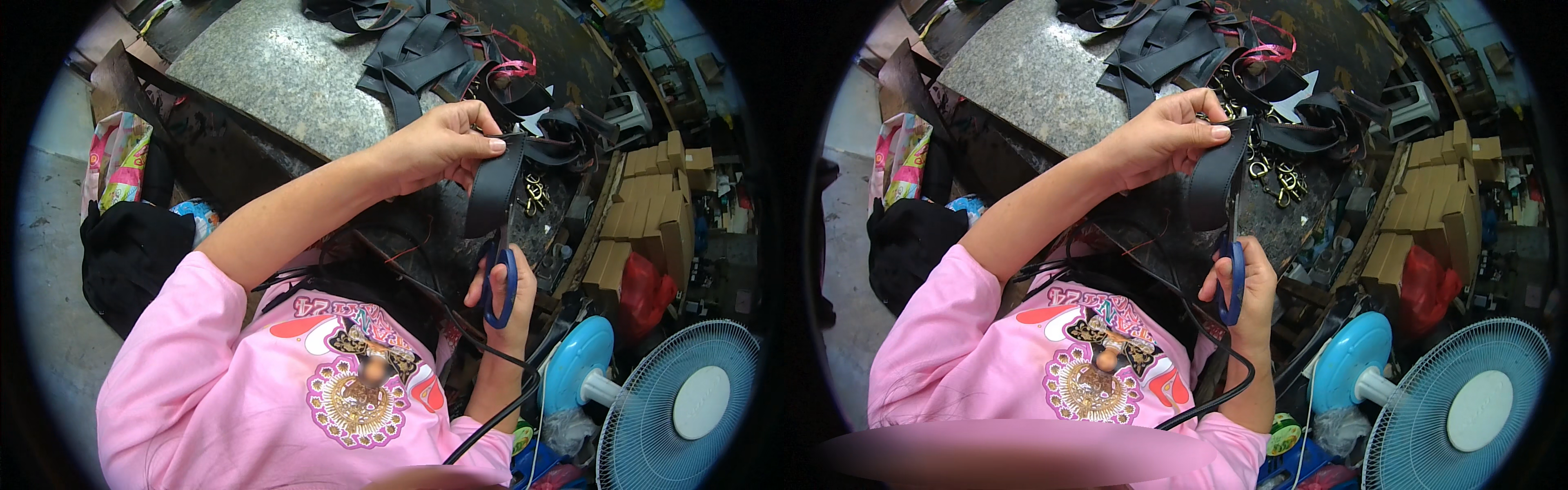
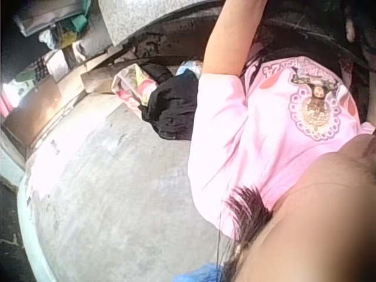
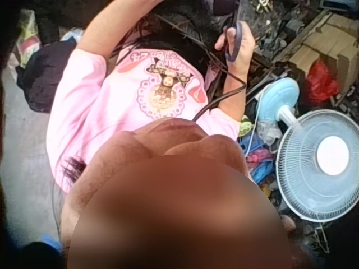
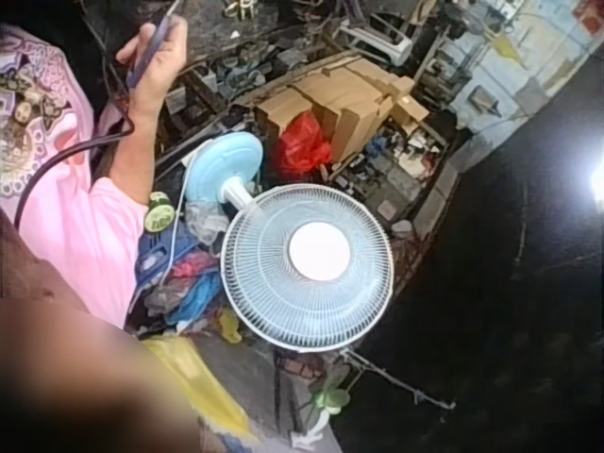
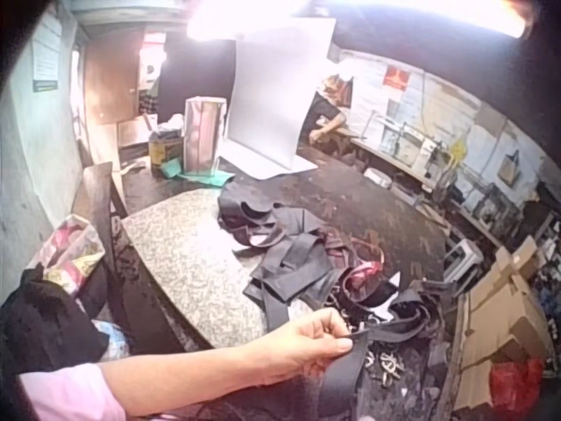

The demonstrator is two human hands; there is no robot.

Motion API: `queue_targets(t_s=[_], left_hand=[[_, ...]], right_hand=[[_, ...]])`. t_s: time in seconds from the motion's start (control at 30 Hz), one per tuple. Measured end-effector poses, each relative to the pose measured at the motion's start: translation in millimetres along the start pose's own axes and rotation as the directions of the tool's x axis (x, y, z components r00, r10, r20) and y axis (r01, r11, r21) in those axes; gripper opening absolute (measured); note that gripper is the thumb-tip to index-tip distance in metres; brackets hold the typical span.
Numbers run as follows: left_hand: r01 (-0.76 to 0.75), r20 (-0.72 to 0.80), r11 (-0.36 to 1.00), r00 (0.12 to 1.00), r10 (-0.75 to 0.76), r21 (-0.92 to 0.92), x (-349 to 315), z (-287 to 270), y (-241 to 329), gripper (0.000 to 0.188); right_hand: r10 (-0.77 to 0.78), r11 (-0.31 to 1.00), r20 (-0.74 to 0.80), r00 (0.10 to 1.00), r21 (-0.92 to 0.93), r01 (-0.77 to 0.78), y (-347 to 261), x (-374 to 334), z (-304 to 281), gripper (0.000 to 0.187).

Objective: The person uses scissors to cut black leather straps into short pieces on a cluttered workbench. They repeatedly pick up straps, cut them, and place the cut pieces on the table. Metal hardware and other materials are visible nearby.

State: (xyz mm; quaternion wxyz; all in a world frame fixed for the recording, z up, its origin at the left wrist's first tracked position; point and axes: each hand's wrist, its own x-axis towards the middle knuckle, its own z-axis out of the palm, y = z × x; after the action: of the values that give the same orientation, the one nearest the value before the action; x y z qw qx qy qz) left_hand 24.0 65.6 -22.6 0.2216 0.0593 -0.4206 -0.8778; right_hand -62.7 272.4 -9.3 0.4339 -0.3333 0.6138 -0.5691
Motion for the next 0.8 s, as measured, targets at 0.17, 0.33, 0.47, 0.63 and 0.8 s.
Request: queue_targets(t_s=[0.17, 0.33, 0.47, 0.63, 0.8], left_hand=[[-0.012, -0.062, 1.0, 0.998, 0.013, 0.028, -0.6, 7.1, 1.3, 0.018], [0.081, -0.023, 0.992, 0.996, -0.084, -0.1, -9.9, 11.9, 12.8, 0.021], [0.037, 0.098, 0.992, 0.994, -0.05, 0.124, -11.6, 12.2, 22.0, 0.038], [-0.073, 0.094, 0.94, 0.995, 0.044, 0.334, -18.8, 23.0, 20.1, 0.049], [-0.14, 0.048, 0.879, 0.99, 0.132, 0.457, -24.0, 32.3, 17.3, 0.047]], right_hand=[[-0.006, 1.0, -0.008, 1.0, 0.028, 0.006, -1.5, 0.4, -6.2, 0.052], [-0.022, 0.999, -0.01, 1.0, -0.046, 0.022, -6.9, -8.5, -22.5, 0.065], [0.026, 1.0, 0.067, 0.997, -0.011, -0.026, -10.7, -17.7, -37.8, 0.07], [0.141, 0.99, 0.183, 0.973, 0.002, -0.144, -9.4, -25.3, -45.3, 0.071], [0.147, 0.989, 0.197, 0.969, 0.001, -0.15, -8.6, -30.3, -43.9, 0.072]])
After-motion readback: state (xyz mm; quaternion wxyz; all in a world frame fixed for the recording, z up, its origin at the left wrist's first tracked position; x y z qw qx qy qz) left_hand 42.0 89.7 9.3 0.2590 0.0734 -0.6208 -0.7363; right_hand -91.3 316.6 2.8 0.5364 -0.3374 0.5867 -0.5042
